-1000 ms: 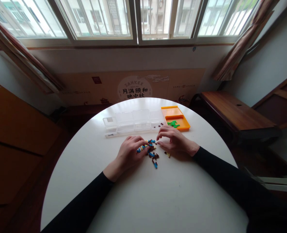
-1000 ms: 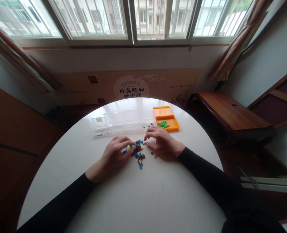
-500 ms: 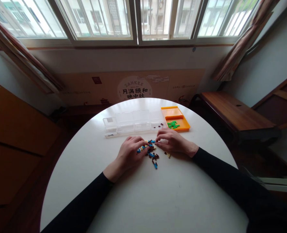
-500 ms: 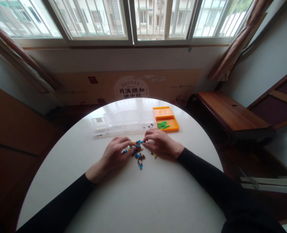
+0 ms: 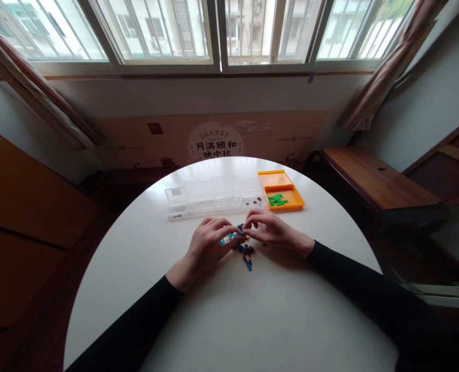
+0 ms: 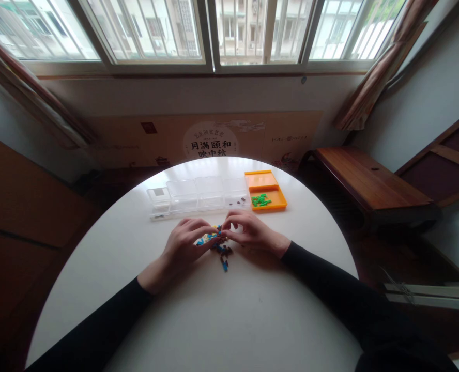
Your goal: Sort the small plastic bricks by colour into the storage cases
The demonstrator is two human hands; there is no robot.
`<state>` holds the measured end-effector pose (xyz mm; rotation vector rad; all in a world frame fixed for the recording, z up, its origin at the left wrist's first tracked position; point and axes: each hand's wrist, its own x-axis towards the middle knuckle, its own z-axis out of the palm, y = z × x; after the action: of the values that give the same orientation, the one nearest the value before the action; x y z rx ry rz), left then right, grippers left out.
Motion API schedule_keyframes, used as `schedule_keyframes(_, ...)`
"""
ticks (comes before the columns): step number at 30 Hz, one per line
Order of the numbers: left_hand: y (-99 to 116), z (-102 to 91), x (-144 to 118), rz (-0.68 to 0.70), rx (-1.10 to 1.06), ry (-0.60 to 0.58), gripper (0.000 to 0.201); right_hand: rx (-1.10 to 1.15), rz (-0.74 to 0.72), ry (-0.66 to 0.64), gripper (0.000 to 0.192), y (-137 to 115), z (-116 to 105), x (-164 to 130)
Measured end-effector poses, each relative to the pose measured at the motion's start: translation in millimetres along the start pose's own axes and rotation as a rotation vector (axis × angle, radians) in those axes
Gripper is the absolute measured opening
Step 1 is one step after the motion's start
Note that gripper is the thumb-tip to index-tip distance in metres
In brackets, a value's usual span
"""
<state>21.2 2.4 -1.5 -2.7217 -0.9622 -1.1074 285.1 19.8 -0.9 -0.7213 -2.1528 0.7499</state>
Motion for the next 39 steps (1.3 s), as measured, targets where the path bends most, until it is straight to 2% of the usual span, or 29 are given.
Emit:
schedule_keyframes(9,2.0,-1.8,3.0,0.058,0.021,-0.013,0.009,0.022,0.027,-0.024,0.016,-2.1,3.0,0.0)
schedule_keyframes(12,1.3,-1.6,2.6,0.069,0.013,0.022,0.006,0.01,0.023,-0.016,0.016,-1.8,4.0,0.1)
schedule_keyframes(19,-1.0,0.4,0.6,0.015,-0.005,0.039,0.006,-0.022,-0.047,0.019,0.009,1.6,7.8,0.1)
schedule_keyframes(30,-1.4,-0.1,-0.3,0.01,-0.016,0.025,0.004,-0.093,-0.099,0.066,0.013,2.3,9.2,1.1)
schedule_keyframes(32,-1.3,-0.1,-0.8,-0.015,-0.012,0.029,0.006,-0.114,-0.1,0.099,0.012,2.4,8.4,1.8)
schedule_keyframes(35,-0.2,-0.5,-0.8,-0.043,-0.009,0.028,0.007,-0.232,-0.07,0.217,0.009,7.0,3.7,3.7)
schedule_keyframes(39,1.3,-1.0,0.4,-0.047,-0.001,0.026,0.007,-0.455,0.056,0.403,0.009,22.6,-10.6,5.5)
